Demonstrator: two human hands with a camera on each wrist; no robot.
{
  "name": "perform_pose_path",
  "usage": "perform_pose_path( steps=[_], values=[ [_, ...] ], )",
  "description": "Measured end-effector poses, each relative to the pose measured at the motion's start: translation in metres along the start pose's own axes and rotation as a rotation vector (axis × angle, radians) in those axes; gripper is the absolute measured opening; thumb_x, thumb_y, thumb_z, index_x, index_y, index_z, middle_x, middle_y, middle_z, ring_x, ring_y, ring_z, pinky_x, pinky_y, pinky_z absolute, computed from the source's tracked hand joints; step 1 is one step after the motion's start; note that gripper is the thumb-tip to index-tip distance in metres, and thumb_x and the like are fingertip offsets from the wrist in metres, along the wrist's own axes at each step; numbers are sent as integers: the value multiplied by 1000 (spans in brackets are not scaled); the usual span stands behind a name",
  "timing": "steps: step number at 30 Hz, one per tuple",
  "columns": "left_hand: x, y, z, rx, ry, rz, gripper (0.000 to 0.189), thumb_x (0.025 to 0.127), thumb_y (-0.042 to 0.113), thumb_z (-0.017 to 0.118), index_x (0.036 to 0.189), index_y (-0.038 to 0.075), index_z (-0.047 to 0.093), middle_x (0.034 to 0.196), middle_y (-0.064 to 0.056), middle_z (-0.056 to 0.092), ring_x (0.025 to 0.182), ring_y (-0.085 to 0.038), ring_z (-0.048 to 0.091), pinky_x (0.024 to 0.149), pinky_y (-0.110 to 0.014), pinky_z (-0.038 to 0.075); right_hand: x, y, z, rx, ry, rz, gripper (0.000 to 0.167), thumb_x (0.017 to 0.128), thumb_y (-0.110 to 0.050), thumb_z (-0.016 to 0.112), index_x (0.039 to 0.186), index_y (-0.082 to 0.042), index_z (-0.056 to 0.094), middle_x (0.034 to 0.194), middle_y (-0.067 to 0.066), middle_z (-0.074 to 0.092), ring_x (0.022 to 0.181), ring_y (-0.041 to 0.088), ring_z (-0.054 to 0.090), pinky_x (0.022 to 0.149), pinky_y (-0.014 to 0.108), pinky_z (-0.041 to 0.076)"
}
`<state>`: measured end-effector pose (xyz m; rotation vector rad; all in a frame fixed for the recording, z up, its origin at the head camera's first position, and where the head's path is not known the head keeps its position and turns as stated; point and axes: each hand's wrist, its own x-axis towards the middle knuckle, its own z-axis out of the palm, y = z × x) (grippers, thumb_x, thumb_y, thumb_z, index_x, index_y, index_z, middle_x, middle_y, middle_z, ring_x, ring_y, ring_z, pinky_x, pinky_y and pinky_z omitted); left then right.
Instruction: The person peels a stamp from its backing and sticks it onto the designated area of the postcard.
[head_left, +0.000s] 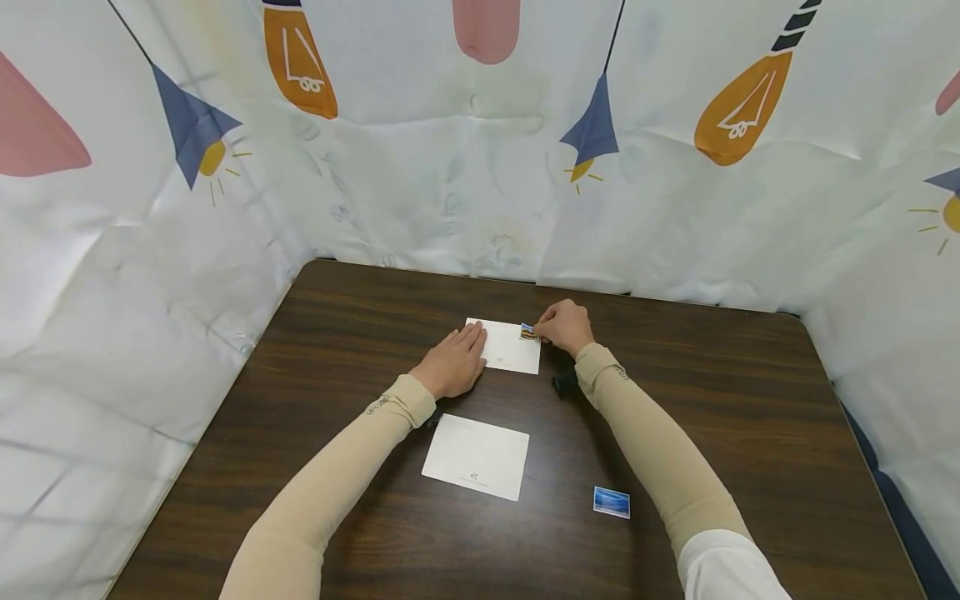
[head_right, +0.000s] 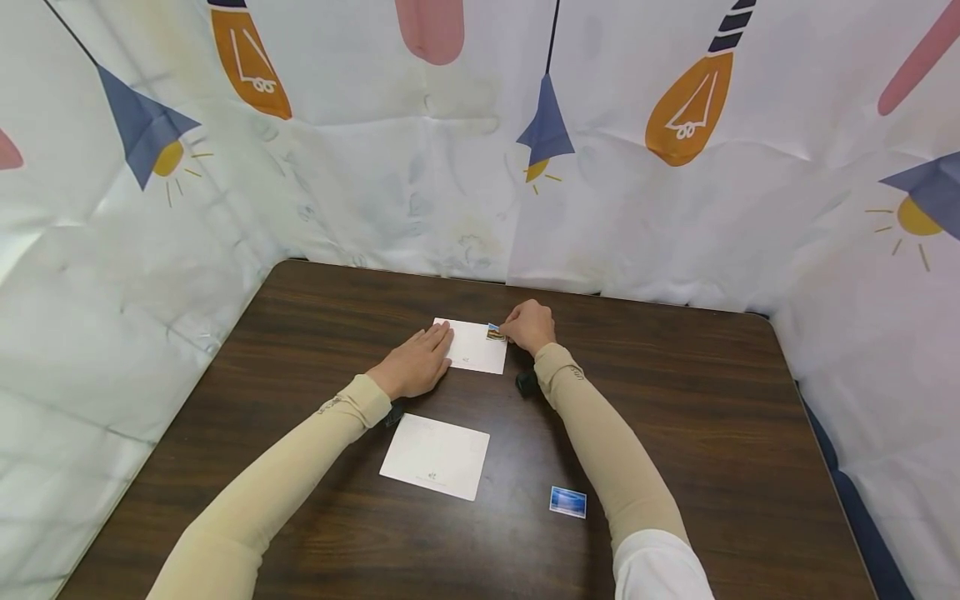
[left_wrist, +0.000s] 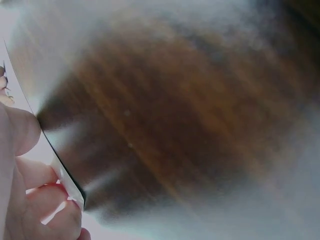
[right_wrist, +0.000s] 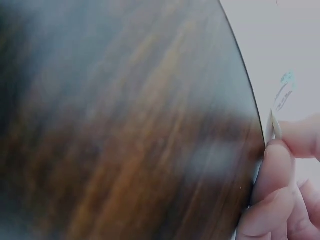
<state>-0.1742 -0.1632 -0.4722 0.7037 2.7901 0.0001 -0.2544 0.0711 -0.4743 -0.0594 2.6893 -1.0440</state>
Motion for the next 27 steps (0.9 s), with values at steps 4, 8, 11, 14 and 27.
perform_pose_path(
  steps=[4, 8, 11, 14, 27],
  values=[
    [1, 0, 0, 6, 0, 4, 60, 113, 30, 35, 161, -5, 25, 172, -22, 21, 162, -35, 23, 133, -48, 25, 0, 1, -2, -38, 17, -28, 15, 90, -22, 77, 92, -7, 80, 82, 12, 79, 71, 21, 70, 58, 26, 49],
    [0, 0, 0, 5, 0, 6, 60, 113, 29, 35, 161, -5, 25, 172, -23, 22, 161, -36, 23, 133, -49, 25, -2, 1, -4, -51, 16, -48, 19, 90, -24, 79, 92, -6, 78, 88, 14, 79, 77, 24, 73, 61, 28, 52],
    [0, 0, 0, -1, -1, 5, 60, 113, 29, 35, 161, -5, 25, 172, -23, 22, 161, -36, 23, 133, -49, 25, -2, 1, -4, -59, 18, -76, 20, 93, -26, 76, 93, -7, 78, 91, 13, 78, 81, 25, 71, 65, 29, 52],
    [0, -1, 0, -6, -7, 5, 60, 113, 30, 35, 161, -5, 25, 172, -23, 21, 162, -36, 22, 133, -49, 24, -3, 2, -5, -78, 56, -119, 20, 96, -26, 71, 94, -8, 78, 93, 12, 76, 83, 25, 67, 69, 32, 53],
    [1, -1, 1, -17, -9, 4, 60, 113, 29, 34, 162, -5, 24, 172, -23, 20, 162, -36, 21, 133, -50, 23, -17, 4, -4, -212, 8, -500, 36, 99, -11, 56, 130, -2, 71, 92, 23, 77, 52, 16, 49, 51, 26, 41]
  ],
)
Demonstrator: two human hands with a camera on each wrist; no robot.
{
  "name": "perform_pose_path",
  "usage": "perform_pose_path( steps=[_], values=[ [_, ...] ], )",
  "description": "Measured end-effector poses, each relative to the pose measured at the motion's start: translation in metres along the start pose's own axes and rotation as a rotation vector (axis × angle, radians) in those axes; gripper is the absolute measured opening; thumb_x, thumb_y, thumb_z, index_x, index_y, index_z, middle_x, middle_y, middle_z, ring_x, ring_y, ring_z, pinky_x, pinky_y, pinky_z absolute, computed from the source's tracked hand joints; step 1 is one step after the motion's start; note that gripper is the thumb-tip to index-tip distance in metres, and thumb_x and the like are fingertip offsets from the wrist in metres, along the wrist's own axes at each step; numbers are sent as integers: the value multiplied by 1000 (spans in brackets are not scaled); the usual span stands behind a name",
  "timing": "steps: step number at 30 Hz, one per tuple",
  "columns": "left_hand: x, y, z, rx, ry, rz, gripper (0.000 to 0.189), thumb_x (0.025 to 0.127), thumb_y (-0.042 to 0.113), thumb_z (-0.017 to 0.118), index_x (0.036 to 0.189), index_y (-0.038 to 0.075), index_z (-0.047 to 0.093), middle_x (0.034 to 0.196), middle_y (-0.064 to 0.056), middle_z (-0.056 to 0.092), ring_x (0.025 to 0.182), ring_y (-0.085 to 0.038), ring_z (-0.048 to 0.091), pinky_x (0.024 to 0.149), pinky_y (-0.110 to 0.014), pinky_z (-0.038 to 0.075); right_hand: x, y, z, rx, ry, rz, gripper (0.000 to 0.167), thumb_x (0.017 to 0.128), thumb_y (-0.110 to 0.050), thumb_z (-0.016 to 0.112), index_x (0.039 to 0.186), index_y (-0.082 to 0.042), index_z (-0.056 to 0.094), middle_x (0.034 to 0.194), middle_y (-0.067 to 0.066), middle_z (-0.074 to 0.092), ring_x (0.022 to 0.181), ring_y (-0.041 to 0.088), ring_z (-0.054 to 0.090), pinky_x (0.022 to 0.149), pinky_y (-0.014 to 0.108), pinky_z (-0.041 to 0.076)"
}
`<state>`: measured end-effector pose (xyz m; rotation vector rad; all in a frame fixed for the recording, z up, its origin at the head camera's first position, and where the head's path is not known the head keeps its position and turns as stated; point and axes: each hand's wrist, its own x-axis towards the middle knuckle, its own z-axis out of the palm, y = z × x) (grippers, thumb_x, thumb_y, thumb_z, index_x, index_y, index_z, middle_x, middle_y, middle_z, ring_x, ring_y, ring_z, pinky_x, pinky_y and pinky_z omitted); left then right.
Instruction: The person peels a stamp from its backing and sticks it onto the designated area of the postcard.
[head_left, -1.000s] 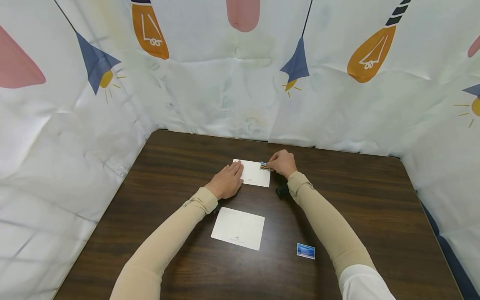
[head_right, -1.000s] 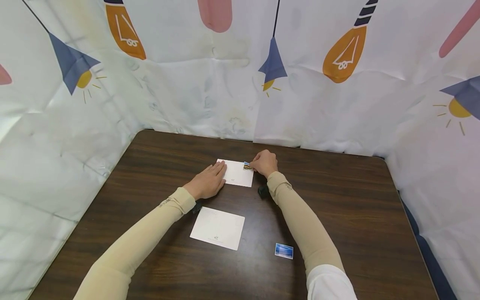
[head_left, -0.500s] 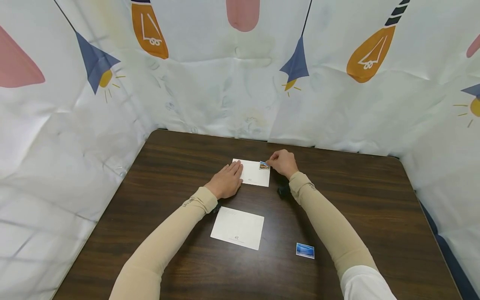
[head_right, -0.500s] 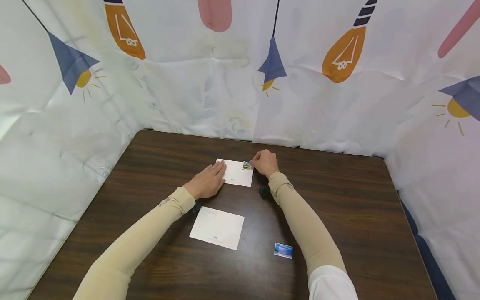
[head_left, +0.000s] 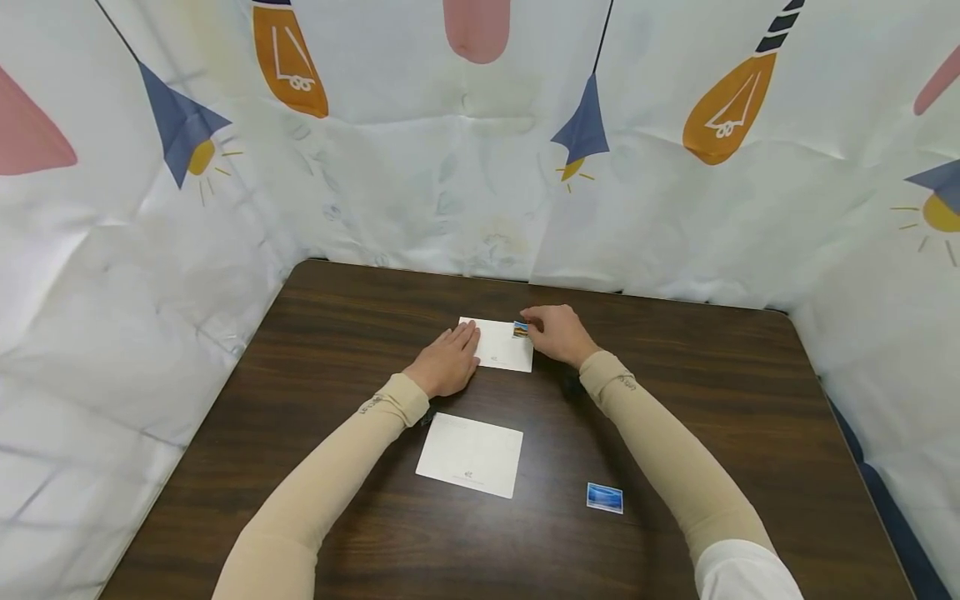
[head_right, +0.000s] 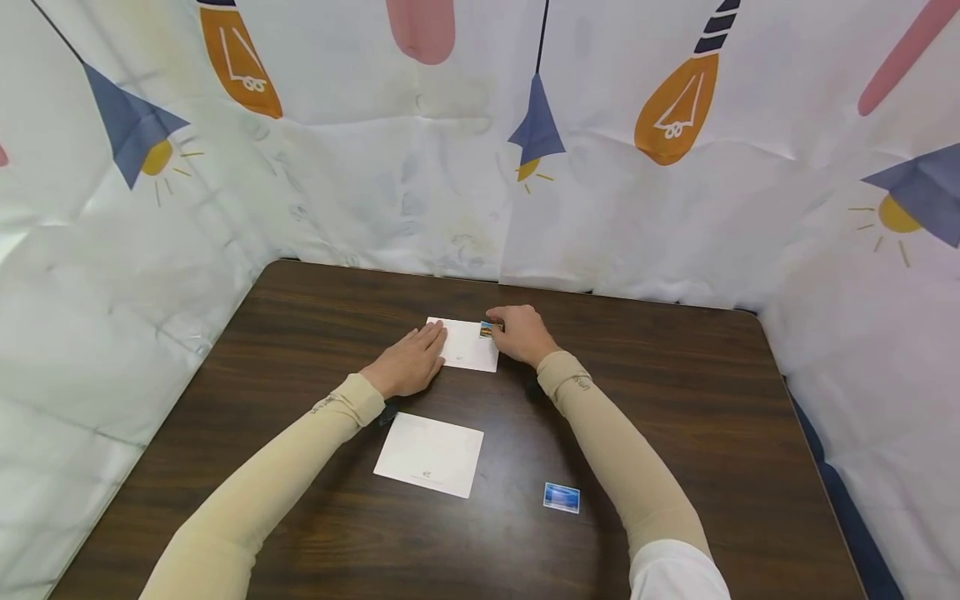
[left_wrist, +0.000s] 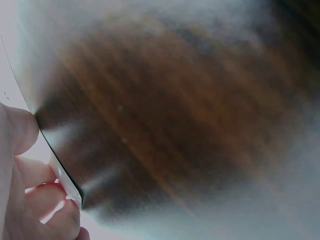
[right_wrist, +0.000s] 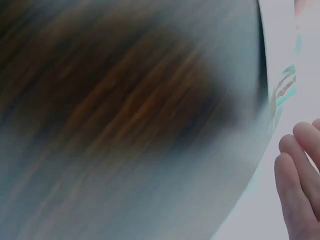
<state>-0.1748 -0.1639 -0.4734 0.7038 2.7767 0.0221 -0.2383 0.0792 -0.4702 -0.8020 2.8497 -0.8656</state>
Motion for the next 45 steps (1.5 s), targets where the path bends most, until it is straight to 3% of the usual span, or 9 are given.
perform_pose_path(
  steps=[3, 5, 7, 8, 11, 18, 24, 36, 45],
  values=[
    [0, -1, 1, -3, 2, -3, 60, 113, 29, 34, 162, -5, 24, 172, -23, 20, 162, -36, 21, 133, -50, 23, -1, -3, 1, -60, -84, -55, 43, 97, -8, 58, 139, 0, 64, 105, 28, 76, 46, 12, 33, 48, 24, 32],
    [0, -1, 1, -2, 2, -4, 60, 113, 29, 34, 162, -5, 24, 172, -23, 20, 162, -36, 21, 133, -49, 23, -2, -4, 2, -114, -135, -78, 46, 98, -10, 58, 142, 1, 60, 124, 27, 73, 51, 15, 51, 54, 26, 44],
    [0, -1, 1, 2, 1, -3, 60, 113, 29, 34, 162, -5, 24, 172, -22, 20, 162, -35, 21, 133, -49, 23, -2, -6, 3, -149, -173, -94, 49, 97, -12, 59, 145, 1, 58, 146, 23, 61, 76, 23, 72, 69, 31, 55],
    [0, -1, 1, 3, 2, -3, 60, 113, 29, 34, 162, -5, 24, 172, -22, 20, 162, -35, 21, 133, -49, 23, -3, -7, 4, -166, -192, -99, 51, 98, -13, 59, 146, 1, 56, 150, 23, 58, 93, 27, 76, 78, 34, 58],
    [0, -1, 1, 4, 8, 0, 60, 113, 30, 34, 162, -5, 24, 172, -22, 21, 162, -35, 22, 133, -49, 24, -3, -8, 5, -196, -224, -100, 53, 98, -16, 58, 148, 1, 53, 153, 22, 55, 130, 35, 66, 98, 42, 60],
    [0, -1, 2, 0, 14, 0, 60, 113, 30, 35, 162, -4, 24, 172, -22, 21, 162, -35, 22, 133, -50, 24, -5, -11, 8, -214, -263, -56, 59, 99, -24, 62, 152, -3, 50, 158, 20, 49, 142, 36, 55, 115, 48, 50],
    [0, 0, 1, -3, 25, 6, 60, 113, 29, 36, 161, -5, 25, 172, -23, 21, 162, -36, 22, 132, -50, 25, -8, -17, 13, -283, -331, -21, 76, 101, -47, 61, 157, 0, 40, 165, 22, 38, 156, 34, 38, 128, 51, 34],
    [0, -2, 5, 2, 48, 9, 60, 113, 29, 37, 160, -6, 27, 171, -24, 24, 161, -37, 25, 131, -51, 27, -18, -23, 21, -306, -443, 47, 108, 95, -73, 53, 166, -5, 9, 176, 16, 6, 165, 31, 11, 133, 57, 19],
    [0, -1, 5, -3, 41, 1, 61, 113, 30, 37, 161, -6, 26, 171, -24, 23, 161, -36, 24, 132, -52, 26, -20, -28, 21, -311, -475, 67, 116, 91, -79, 53, 167, -6, 3, 176, 15, -3, 165, 30, 3, 133, 62, 10]
  ],
)
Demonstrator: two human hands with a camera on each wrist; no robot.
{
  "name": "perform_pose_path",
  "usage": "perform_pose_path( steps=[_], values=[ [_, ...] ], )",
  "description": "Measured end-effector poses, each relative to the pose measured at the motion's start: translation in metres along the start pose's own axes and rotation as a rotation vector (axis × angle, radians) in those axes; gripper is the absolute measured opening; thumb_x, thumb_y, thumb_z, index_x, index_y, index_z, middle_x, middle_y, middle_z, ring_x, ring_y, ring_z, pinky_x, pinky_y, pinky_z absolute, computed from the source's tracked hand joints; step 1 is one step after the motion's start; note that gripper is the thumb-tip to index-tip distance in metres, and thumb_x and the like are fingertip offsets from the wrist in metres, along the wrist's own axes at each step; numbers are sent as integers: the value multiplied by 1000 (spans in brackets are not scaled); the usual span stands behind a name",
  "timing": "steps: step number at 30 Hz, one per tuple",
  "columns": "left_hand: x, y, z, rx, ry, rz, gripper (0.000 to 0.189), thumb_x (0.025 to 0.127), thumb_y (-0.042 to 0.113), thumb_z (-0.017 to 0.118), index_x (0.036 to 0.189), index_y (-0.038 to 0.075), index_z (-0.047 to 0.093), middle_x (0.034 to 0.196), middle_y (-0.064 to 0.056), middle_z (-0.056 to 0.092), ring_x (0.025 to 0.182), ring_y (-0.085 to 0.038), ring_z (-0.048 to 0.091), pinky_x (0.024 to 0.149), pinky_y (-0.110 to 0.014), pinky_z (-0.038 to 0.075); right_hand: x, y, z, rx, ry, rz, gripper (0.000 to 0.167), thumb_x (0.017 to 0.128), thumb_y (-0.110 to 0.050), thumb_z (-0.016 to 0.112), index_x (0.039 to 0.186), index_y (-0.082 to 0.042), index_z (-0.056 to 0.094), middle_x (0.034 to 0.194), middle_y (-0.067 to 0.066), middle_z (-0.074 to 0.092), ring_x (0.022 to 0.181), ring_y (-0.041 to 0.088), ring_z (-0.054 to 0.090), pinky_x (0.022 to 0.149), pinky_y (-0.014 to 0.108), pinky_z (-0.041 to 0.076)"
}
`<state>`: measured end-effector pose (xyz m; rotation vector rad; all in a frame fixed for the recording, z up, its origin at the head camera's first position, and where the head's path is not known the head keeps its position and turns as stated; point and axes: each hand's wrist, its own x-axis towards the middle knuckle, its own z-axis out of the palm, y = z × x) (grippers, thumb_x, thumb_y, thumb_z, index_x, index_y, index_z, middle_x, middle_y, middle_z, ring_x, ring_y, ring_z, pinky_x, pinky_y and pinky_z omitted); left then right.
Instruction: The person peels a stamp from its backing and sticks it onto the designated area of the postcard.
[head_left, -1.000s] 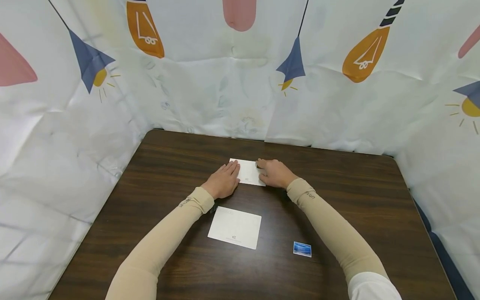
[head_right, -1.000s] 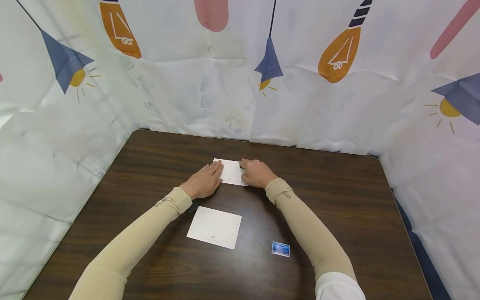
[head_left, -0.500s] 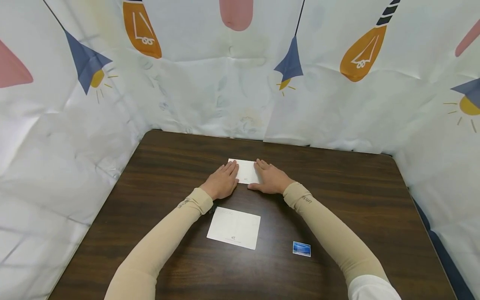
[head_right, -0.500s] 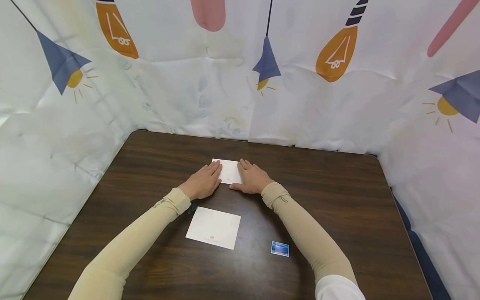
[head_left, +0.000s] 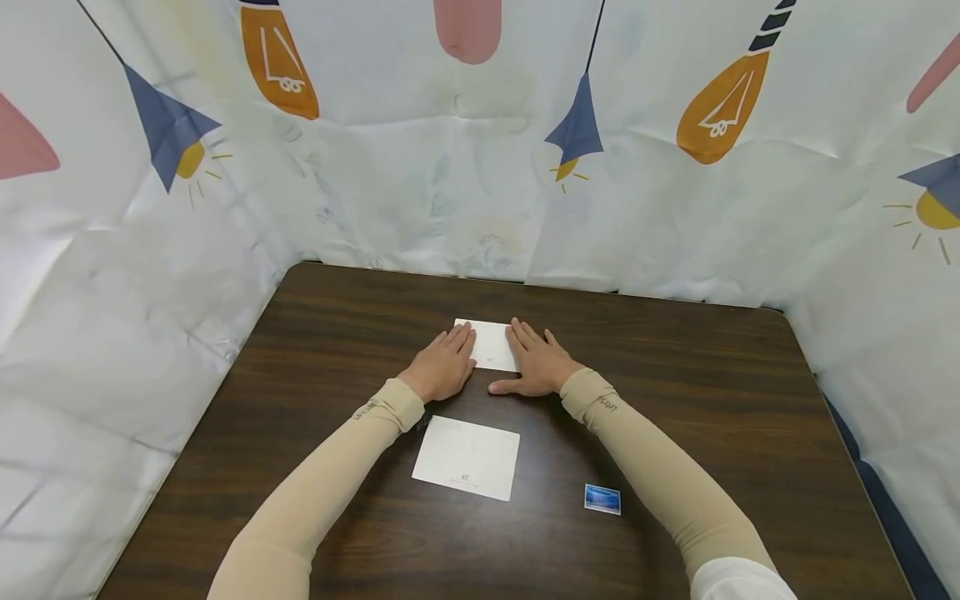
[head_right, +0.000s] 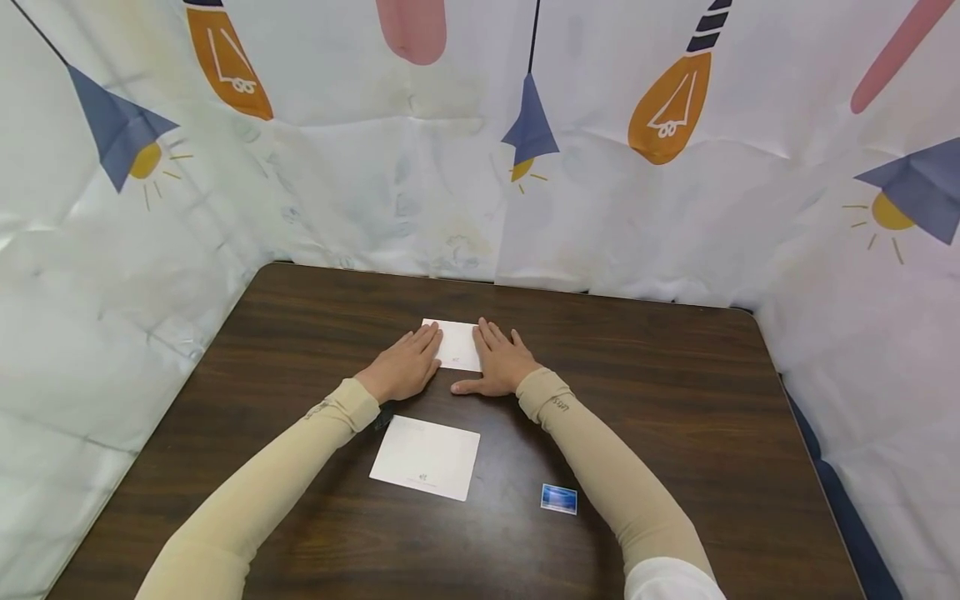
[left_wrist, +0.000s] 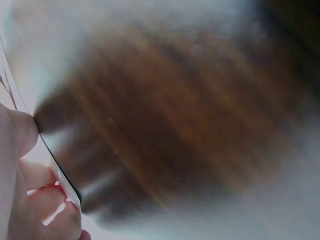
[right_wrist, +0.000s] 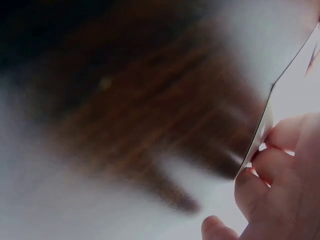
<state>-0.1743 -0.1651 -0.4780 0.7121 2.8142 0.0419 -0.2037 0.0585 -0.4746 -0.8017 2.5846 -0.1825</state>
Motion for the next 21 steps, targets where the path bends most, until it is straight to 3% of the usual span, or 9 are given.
perform_pose_path(
  steps=[11, 21],
  values=[
    [3, -1, 2, 16, -12, -3, 61, 113, 31, 34, 162, -5, 23, 172, -22, 20, 162, -35, 22, 132, -51, 25, -1, -3, 0, -9, -16, 29, 115, 93, -81, 46, 166, -7, -1, 176, 14, -8, 166, 29, 0, 135, 57, 7],
    [3, 1, -4, -5, -52, -17, 61, 113, 29, 35, 162, -5, 22, 172, -24, 20, 162, -37, 21, 132, -52, 26, 2, 1, 1, 15, -27, 31, 110, 95, -80, 42, 167, -10, -3, 176, 11, -10, 166, 28, -1, 132, 64, 1]
  ],
)
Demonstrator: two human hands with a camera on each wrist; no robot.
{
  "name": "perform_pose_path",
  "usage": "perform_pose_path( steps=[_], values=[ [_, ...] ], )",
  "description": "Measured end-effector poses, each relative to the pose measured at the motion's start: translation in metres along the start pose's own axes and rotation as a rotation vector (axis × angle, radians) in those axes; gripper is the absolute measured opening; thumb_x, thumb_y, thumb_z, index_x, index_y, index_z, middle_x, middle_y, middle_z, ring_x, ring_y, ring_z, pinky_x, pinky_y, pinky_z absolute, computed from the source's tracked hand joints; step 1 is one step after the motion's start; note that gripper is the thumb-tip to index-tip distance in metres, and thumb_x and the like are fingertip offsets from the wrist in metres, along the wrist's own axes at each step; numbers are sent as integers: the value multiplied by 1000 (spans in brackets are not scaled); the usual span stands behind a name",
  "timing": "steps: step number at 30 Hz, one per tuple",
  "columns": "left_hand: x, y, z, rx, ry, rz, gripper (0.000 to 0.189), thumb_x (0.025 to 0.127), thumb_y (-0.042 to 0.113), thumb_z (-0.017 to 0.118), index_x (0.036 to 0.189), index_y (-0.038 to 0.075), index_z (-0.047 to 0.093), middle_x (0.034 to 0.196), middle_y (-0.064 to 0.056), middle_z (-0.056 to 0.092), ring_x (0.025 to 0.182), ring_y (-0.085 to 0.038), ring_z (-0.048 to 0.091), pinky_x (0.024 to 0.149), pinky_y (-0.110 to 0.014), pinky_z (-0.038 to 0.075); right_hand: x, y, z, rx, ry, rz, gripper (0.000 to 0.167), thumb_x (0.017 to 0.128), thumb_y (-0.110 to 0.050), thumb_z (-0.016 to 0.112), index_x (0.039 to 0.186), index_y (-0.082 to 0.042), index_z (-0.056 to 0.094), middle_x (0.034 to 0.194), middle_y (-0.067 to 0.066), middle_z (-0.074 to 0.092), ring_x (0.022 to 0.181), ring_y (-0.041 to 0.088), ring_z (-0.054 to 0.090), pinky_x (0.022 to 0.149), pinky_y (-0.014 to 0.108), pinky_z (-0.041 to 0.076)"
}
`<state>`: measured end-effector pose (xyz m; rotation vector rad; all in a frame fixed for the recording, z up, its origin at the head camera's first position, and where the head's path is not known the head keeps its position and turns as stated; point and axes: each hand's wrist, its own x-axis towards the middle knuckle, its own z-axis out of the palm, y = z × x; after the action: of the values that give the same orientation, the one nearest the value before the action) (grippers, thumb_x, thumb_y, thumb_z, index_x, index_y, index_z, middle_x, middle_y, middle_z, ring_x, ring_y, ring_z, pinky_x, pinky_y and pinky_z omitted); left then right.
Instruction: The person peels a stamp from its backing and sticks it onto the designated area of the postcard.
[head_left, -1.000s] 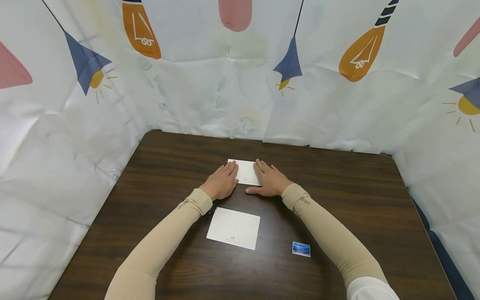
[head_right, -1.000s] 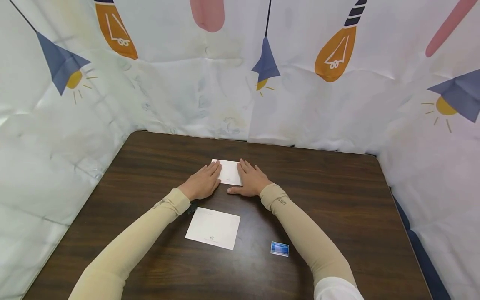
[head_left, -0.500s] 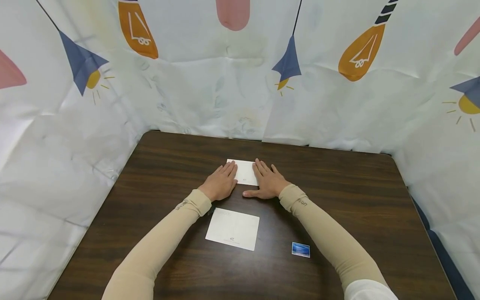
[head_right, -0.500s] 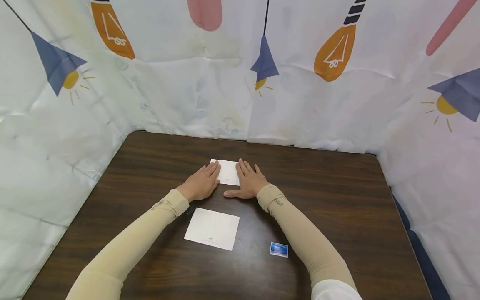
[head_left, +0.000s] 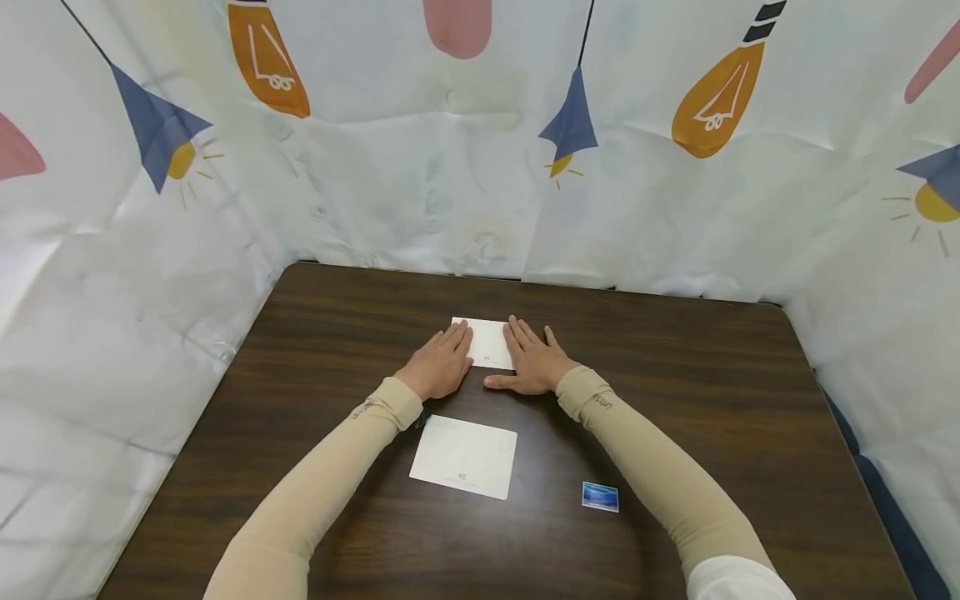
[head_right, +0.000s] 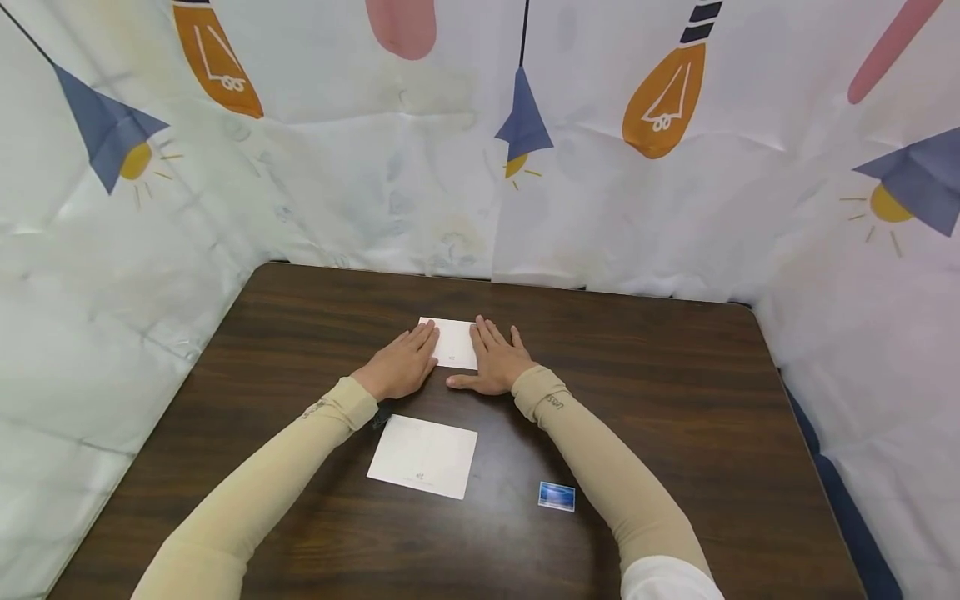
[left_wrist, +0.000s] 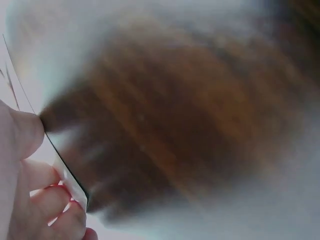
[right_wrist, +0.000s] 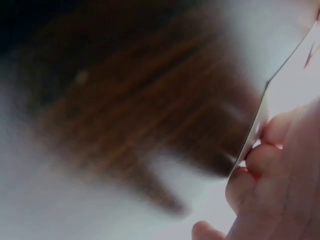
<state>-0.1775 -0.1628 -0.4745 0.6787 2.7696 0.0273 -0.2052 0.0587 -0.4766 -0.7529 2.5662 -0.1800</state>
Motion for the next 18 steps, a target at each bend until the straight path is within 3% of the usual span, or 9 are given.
perform_pose_path(
  steps=[18],
  values=[
    [3, 3, -3, -17, -38, -10, 61, 113, 28, 33, 162, -6, 20, 173, -24, 16, 163, -37, 18, 132, -51, 25, -14, 10, -1, -31, 0, -4, 101, 100, -73, 43, 167, -9, 5, 177, 14, -1, 165, 31, 6, 133, 61, 5]
  ],
)
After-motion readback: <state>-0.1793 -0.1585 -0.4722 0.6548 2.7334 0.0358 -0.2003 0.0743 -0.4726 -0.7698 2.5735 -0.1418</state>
